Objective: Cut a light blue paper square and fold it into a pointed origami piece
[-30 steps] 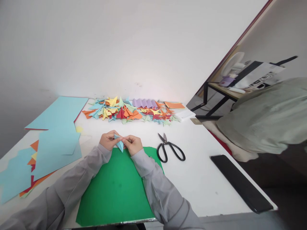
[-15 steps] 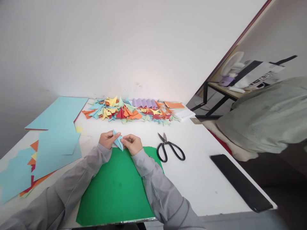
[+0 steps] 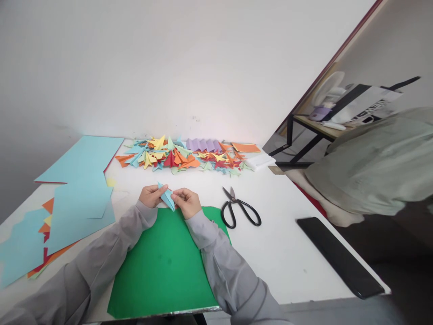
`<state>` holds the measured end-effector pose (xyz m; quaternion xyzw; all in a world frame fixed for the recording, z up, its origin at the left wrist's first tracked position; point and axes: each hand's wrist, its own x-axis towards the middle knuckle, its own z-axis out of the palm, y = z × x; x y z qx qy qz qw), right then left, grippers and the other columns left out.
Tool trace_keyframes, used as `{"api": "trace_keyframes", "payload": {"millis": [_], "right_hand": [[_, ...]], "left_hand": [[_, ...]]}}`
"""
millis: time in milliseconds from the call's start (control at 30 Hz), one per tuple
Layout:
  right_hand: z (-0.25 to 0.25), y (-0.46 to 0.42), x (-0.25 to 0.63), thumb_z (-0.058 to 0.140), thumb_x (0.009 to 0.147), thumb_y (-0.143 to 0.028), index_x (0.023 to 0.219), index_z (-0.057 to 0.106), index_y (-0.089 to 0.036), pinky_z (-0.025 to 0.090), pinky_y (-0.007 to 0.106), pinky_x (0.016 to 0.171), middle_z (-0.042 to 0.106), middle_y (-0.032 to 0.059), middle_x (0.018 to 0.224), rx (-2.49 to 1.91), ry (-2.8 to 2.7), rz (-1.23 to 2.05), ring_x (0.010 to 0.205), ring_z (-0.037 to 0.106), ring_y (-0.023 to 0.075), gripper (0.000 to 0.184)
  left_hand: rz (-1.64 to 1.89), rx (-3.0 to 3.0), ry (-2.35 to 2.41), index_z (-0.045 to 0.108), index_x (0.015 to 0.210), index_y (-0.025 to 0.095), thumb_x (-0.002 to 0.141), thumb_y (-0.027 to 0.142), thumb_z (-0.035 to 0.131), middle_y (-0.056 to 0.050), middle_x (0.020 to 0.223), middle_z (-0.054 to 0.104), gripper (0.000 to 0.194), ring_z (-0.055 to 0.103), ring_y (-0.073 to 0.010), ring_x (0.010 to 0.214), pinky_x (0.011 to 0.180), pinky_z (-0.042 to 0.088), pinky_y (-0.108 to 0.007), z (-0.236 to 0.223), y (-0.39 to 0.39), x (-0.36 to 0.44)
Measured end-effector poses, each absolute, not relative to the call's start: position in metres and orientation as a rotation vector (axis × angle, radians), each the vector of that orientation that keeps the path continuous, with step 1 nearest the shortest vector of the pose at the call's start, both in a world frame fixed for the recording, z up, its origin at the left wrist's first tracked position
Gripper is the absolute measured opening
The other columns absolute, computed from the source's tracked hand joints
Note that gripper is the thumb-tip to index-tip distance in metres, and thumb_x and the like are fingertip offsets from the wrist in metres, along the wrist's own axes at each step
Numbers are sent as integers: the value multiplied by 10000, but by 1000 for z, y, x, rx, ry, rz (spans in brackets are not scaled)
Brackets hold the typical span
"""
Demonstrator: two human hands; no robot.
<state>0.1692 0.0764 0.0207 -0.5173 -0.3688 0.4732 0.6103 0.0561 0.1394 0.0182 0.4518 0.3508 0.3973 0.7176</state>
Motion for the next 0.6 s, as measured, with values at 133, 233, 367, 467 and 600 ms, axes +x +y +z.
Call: {"api": "trace_keyframes", "payload": {"millis": [133, 233, 367, 467, 600], "right_hand": [[21, 76, 169, 712, 499, -378, 612, 583, -184, 403, 229, 403, 569, -50, 470, -1182, -861, 1101, 382, 469, 82, 258], [22, 75, 168, 719, 495, -371, 609, 582, -181, 402, 222, 397, 571, -52, 470, -1165, -859, 1112, 380, 471, 78, 261], [19, 76, 169, 722, 503, -362, 608, 583, -176, 402, 216, 398, 579, -49, 476, -1159, -839, 1106, 385, 479, 76, 255], [13, 78, 172, 719, 512, -376, 636, 587, -175, 407, 215, 398, 583, -47, 476, -1144, -765, 1119, 396, 496, 85, 270], [4, 82, 179, 727, 513, -369, 679, 598, -174, 429, 220, 411, 587, -49, 484, -1128, -673, 1124, 410, 513, 89, 287]], "left_hand": [[855, 893, 755, 632, 574, 93, 493, 403, 716, -25, 475, 591, 331, 545, -130, 449, 475, 473, -290, 16, 142, 57], [840, 861, 760, 621, 566, 84, 490, 408, 717, -32, 466, 591, 347, 543, -129, 433, 453, 463, -280, 15, 142, 58], [826, 847, 739, 630, 597, 79, 480, 408, 719, -32, 460, 588, 361, 550, -135, 428, 442, 465, -281, 19, 142, 57], [755, 885, 645, 657, 694, 86, 405, 336, 761, -38, 521, 619, 396, 573, -156, 458, 440, 466, -282, 24, 142, 55], [795, 994, 569, 667, 683, 99, 395, 231, 766, -28, 556, 628, 331, 548, -120, 422, 406, 438, -242, 22, 143, 54]]}}
